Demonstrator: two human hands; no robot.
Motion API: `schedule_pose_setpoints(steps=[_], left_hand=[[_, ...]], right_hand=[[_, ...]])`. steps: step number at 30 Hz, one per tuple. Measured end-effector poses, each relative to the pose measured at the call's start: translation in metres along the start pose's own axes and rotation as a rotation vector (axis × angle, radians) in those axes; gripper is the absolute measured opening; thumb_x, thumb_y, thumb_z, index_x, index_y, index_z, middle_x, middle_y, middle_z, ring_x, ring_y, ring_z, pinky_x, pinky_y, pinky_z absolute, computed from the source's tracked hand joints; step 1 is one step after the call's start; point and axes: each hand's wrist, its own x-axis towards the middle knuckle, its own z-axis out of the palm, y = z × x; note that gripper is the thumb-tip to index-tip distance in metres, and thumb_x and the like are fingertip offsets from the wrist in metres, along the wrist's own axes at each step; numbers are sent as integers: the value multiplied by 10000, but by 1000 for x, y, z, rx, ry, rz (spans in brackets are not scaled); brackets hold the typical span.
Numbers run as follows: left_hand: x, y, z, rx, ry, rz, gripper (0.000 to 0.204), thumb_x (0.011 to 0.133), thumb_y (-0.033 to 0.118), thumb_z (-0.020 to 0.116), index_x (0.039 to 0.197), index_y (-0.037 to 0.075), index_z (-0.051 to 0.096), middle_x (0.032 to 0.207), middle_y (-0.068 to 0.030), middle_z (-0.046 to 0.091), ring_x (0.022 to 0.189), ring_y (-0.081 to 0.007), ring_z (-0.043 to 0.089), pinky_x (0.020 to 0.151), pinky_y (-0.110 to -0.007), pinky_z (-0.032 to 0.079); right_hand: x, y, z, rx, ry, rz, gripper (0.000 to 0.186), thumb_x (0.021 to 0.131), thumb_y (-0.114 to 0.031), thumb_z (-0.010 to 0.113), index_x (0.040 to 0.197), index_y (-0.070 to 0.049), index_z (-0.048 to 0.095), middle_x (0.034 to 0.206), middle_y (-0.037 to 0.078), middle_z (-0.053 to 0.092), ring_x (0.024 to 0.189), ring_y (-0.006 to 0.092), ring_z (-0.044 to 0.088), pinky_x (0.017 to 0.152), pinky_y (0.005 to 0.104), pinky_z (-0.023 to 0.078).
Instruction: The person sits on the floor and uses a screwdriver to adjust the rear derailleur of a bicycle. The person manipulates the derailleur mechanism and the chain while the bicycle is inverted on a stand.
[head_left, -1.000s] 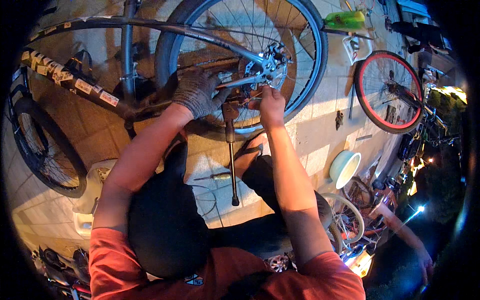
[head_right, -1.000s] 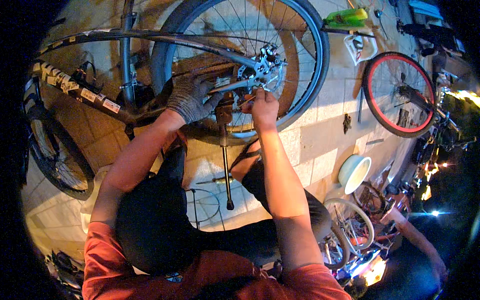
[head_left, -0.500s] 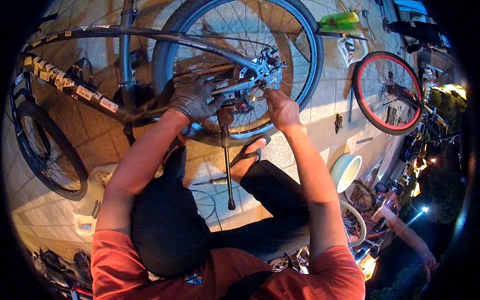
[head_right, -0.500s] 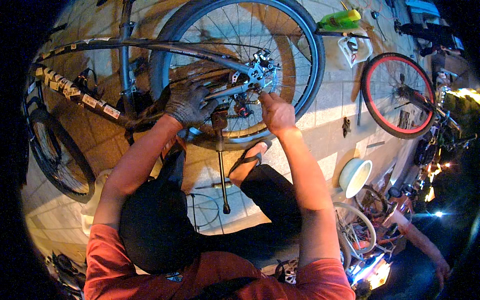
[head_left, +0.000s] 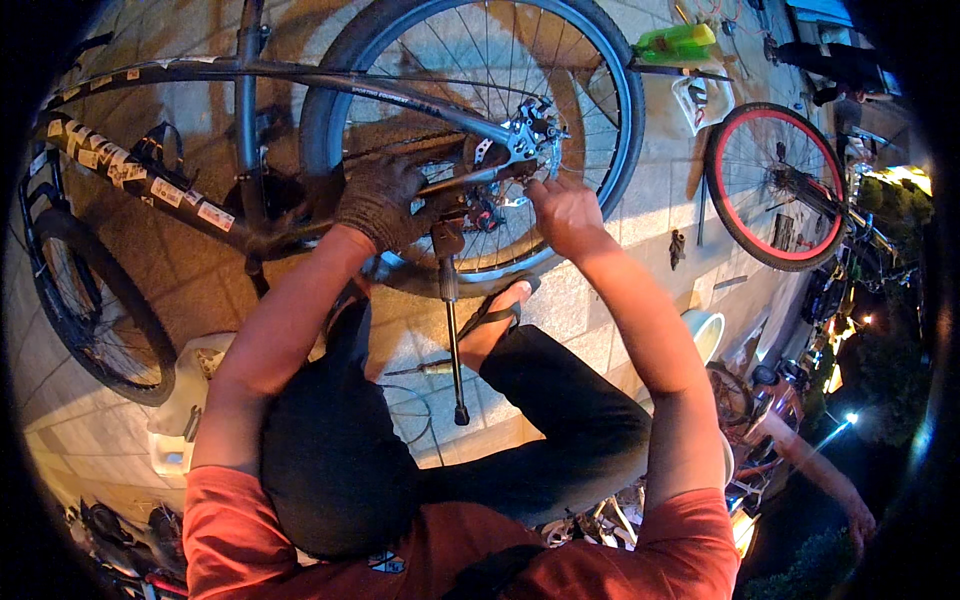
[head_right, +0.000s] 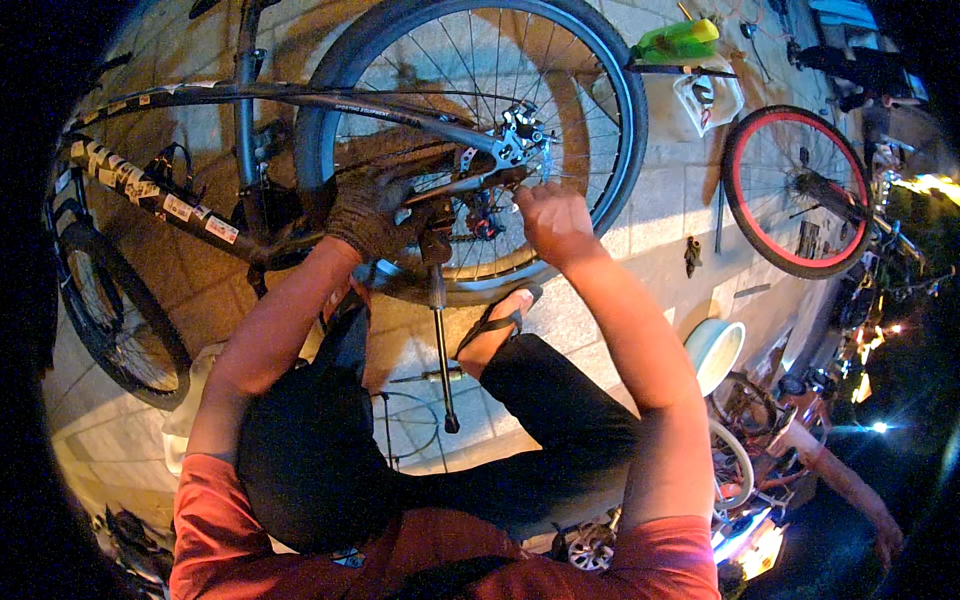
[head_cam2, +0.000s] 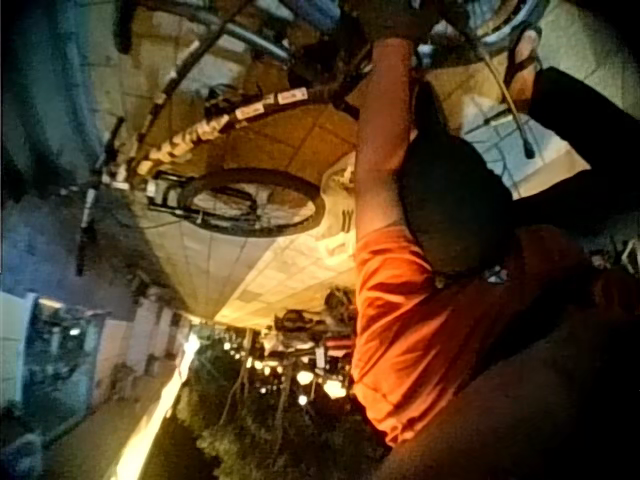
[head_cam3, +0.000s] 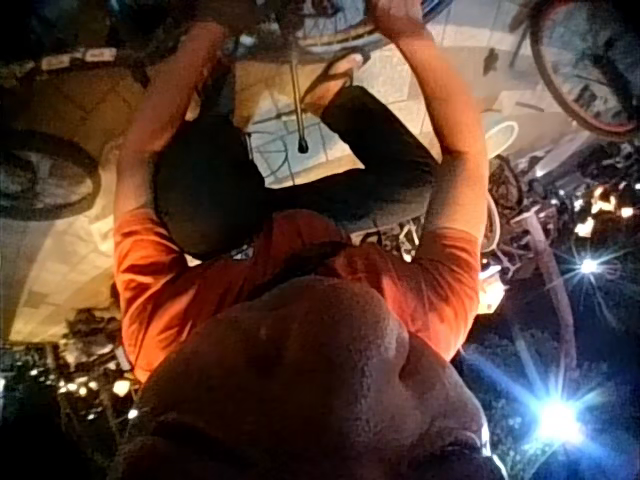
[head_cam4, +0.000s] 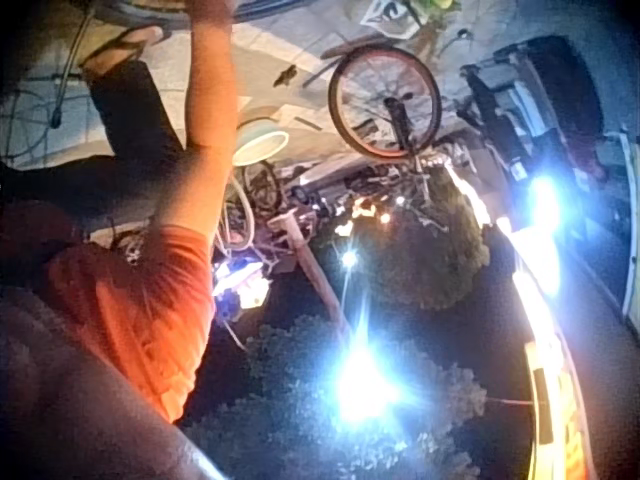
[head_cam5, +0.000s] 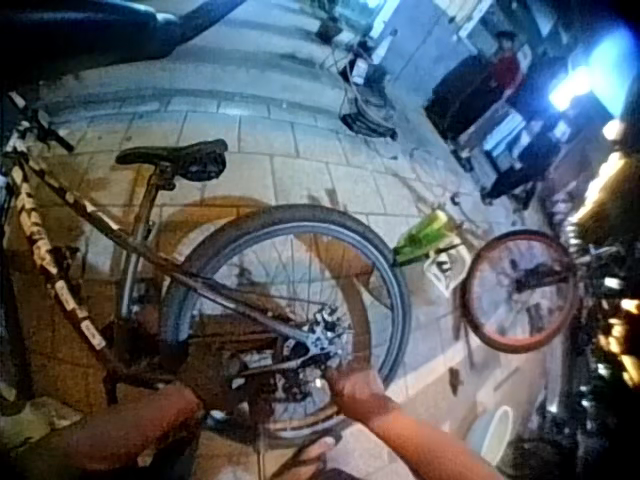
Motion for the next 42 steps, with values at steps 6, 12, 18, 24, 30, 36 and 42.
schedule_pose_setpoints(steps=[6,12,18,24,30,36,42], left_hand=[[4,-3,5,52,-84,-15,644,916,587,585,1250,44,676,1313,-211,631,1257,-376,575,1091,-496,417],[1,2,-1,-26,-108,-69,566,906,534,606,1181,46,688,1255,-213,651,1211,-373,601,1055,-503,450],[-2,3,6,-28,30,-54,434,874,470,671,965,47,707,1146,-218,669,1106,-391,629,964,-518,499],[0,1,9,-20,115,-9,404,893,455,655,906,56,718,1022,-211,699,1047,-391,650,952,-506,508],[-1,-2,-1,29,-110,-52,618,918,526,592,1304,46,647,1222,-215,670,1186,-375,609,1032,-503,467],[4,4,-6,11,-203,-88,550,914,533,587,1125,40,709,1167,-225,673,1162,-380,613,1022,-518,465],[2,-2,7,23,-51,-51,463,885,505,640,1085,98,732,1118,-201,684,1098,-385,639,988,-498,502]], right_hand=[[-2,-1,-4,139,49,112,56,921,-126,651,907,-78,627,793,162,667,719,362,682,597,476,530],[-14,-15,26,112,175,237,234,982,-240,649,843,-55,613,767,197,663,667,408,667,559,494,523],[18,-83,62,767,286,1138,394,1022,-316,581,792,-7,662,719,270,674,634,438,674,580,482,557],[34,-98,28,1587,470,1367,331,1076,-277,535,1094,26,667,810,136,721,633,198,702,492,314,556],[11,-90,41,1554,469,1209,291,1048,-218,593,1165,40,660,929,113,726,736,204,730,557,317,589],[-18,-49,33,390,346,575,187,970,-170,660,1114,-66,720,948,181,708,848,395,695,698,446,553],[-18,-27,22,279,244,341,171,925,-132,687,1089,-99,723,896,133,694,798,371,696,638,453,547]])
